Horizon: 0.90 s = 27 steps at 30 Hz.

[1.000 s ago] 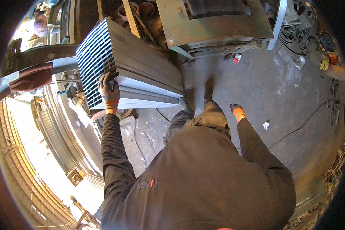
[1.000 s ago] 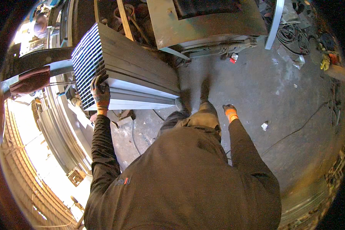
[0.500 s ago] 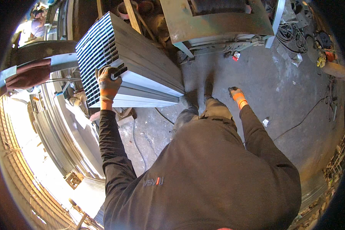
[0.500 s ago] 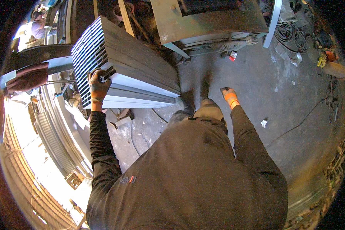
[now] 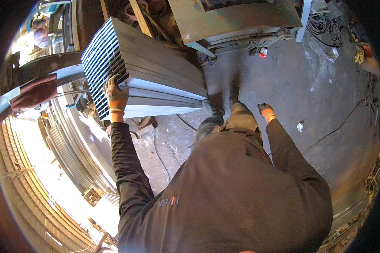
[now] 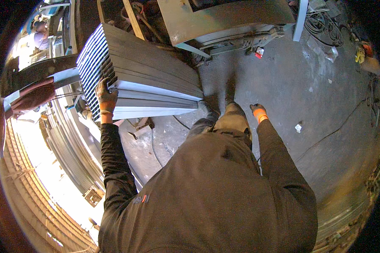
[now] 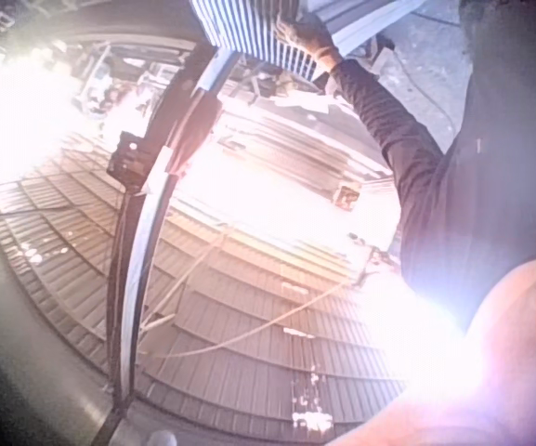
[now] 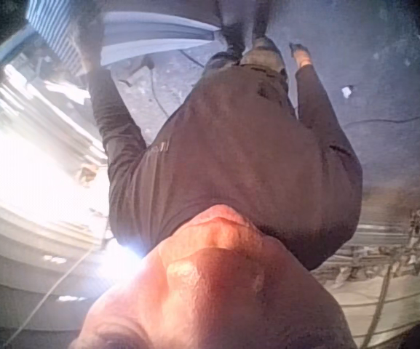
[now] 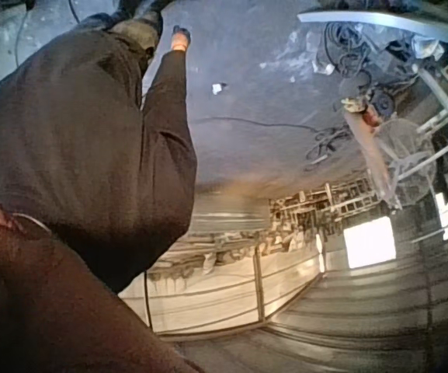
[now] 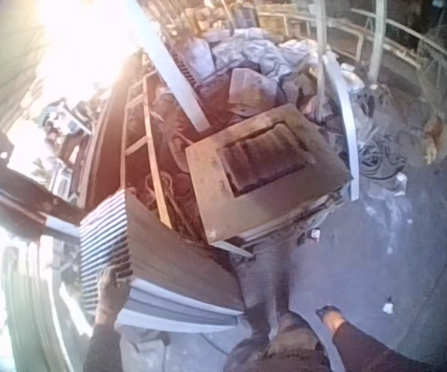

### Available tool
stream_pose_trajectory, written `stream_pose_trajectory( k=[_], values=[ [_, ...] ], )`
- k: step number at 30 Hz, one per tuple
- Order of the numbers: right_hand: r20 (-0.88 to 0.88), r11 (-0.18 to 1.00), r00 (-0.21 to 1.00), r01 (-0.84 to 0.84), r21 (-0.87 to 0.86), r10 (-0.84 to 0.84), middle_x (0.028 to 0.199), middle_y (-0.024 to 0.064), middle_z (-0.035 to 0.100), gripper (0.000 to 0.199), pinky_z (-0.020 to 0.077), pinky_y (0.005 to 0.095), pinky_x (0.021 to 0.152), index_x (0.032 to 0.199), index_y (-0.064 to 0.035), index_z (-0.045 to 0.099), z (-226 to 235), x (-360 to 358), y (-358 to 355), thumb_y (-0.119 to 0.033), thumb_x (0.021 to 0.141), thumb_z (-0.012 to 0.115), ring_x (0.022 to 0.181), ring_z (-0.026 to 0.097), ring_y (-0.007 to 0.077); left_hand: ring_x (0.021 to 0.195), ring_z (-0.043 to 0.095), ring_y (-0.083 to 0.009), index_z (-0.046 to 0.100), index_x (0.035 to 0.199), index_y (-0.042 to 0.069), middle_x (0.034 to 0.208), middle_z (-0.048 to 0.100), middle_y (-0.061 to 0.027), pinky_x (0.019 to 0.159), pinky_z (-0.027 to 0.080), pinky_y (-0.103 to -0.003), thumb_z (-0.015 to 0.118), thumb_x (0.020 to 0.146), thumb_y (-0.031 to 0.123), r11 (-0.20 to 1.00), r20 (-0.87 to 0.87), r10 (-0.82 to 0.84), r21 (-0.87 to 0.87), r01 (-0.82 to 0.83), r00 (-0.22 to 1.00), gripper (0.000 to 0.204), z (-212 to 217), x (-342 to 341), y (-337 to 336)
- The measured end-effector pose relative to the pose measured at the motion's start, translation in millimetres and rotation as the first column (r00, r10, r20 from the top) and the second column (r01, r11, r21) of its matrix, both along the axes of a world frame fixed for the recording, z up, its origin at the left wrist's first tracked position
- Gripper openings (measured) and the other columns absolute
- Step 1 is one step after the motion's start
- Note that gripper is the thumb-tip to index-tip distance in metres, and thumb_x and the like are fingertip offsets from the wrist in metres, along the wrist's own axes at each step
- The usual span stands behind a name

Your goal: The person repeatedly picks up long metal profiles from a stack, carries them to a nearby machine, and places them vertically against a support. The person then returns to the stack to repeat the process with additional profiles.

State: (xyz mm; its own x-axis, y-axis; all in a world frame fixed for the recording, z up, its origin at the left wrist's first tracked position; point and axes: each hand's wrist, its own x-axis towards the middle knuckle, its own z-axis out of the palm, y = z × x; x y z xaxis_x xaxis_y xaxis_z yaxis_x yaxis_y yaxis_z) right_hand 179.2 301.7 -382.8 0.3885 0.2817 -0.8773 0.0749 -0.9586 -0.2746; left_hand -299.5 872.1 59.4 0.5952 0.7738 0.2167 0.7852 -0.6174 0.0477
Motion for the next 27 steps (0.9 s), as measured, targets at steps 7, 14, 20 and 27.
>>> stream_pose_trajectory(
  k=[7, 14, 20, 27],
  values=[
    [-0.054, 0.984, 0.983, 0.178, 0.03, -0.176, 0.084, 0.0105, 0.078, 0.044, 0.0578, 0.0487, 0.074, 0.1, -0.0046, 0.079, -15, 12, 13, -0.048, 0.104, 0.073, 0.073, 0.073, 0.0309, 0.138, 0.063, -0.0405, 0.062, 0.151, 0.004, 0.152, 0.062, -0.0233, 0.12, 0.049, -0.049, 0.075, 0.099, 0.011, 0.999, 0.263, -0.007, -0.037, 0.017, 0.965, 0.054, -6, 36, -24],
    [0.085, 0.97, 0.99, -0.127, 0.209, 0.112, 0.144, 0.0243, 0.074, 0.055, 0.055, 0.0547, 0.11, 0.133, -0.0049, 0.078, -55, 23, -28, -0.049, 0.112, 0.052, 0.131, 0.069, 0.0493, 0.158, 0.045, -0.0475, 0.054, 0.164, 0.01, 0.171, 0.05, -0.0237, 0.133, 0.03, -0.06, 0.073, 0.103, 0.056, 0.965, 0.08, 0.237, 0.092, -0.244, 0.968, 0.079, -18, 59, -32],
    [0.048, 0.962, 0.977, 0.196, 0.192, -0.208, 0.105, 0.0253, 0.081, 0.04, 0.0612, 0.0539, 0.08, 0.105, 0.0039, 0.078, -24, 24, -65, -0.03, 0.112, 0.059, 0.091, 0.079, 0.0435, 0.166, 0.034, -0.0471, 0.045, 0.17, 0.008, 0.178, 0.041, -0.0239, 0.138, 0.019, -0.064, 0.067, 0.105, 0.046, 0.897, 0.019, 0.429, 0.113, -0.428, 0.903, 0.079, -35, 79, -21],
    [0.215, 0.916, 0.925, 0.235, 0.325, -0.314, 0.089, 0.0127, 0.079, 0.035, 0.0592, 0.0426, 0.062, 0.111, 0.0025, 0.078, 72, -23, -110, -0.031, 0.102, 0.078, 0.069, 0.072, 0.029, 0.163, 0.04, -0.0464, 0.056, 0.16, 0.006, 0.172, 0.049, -0.0241, 0.135, 0.024, -0.065, 0.067, 0.104, 0.032, 0.889, 0.159, 0.395, 0.184, -0.42, 0.905, 0.062, -37, 72, -30]
  ],
)
